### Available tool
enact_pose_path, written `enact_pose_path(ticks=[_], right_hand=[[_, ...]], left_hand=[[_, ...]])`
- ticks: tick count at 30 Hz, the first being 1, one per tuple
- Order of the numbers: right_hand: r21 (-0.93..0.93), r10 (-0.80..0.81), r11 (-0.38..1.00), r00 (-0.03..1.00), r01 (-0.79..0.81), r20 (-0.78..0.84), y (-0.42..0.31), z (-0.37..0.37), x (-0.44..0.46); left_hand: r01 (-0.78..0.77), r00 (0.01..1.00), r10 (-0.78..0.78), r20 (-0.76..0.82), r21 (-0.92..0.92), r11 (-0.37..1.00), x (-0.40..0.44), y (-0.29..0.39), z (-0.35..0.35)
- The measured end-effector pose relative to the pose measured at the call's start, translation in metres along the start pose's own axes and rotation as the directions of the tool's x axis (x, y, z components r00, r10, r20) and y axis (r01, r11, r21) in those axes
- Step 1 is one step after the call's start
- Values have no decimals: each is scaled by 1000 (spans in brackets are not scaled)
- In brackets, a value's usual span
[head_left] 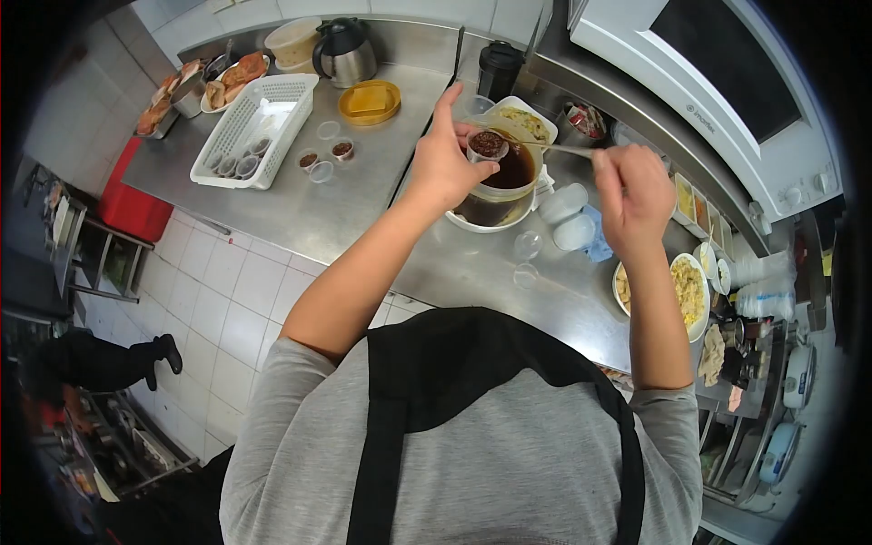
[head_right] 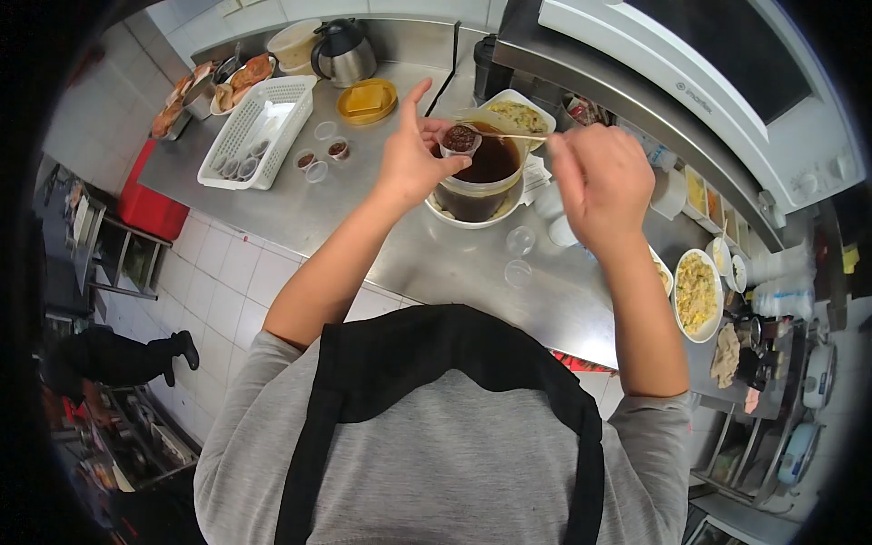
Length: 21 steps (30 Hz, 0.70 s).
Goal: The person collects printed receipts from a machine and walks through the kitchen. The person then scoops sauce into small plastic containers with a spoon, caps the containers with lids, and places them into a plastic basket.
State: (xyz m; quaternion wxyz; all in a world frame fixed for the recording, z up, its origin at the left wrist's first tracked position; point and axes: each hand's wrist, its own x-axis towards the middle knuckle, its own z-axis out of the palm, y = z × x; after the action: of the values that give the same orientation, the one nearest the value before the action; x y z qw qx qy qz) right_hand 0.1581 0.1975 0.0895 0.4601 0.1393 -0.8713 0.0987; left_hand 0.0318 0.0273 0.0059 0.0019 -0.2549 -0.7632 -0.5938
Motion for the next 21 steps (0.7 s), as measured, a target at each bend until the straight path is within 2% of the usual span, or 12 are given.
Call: enact_pose_path(ticks=[3,6,15,18,21], right_hand=[[-82,-220,971,973,226,75,-13,-13,9],[-35,-297,953,953,299,56,-15,-17,14],[-15,-325,945,941,328,89,-18,-19,13],[10,-285,958,958,285,38,-17,-21,9],[41,-264,964,961,261,77,-14,-14,4]], left_hand=[[2,1000,-2,0,-101,995,-2,-9,-5],[11,1000,-12,-2,-140,990,-4,-10,-8],[22,997,-15,70,-100,995,-9,-8,-11],[75,994,-68,87,-75,994,-10,-8,-11],[66,993,-63,103,-23,998,-12,-4,-15]])
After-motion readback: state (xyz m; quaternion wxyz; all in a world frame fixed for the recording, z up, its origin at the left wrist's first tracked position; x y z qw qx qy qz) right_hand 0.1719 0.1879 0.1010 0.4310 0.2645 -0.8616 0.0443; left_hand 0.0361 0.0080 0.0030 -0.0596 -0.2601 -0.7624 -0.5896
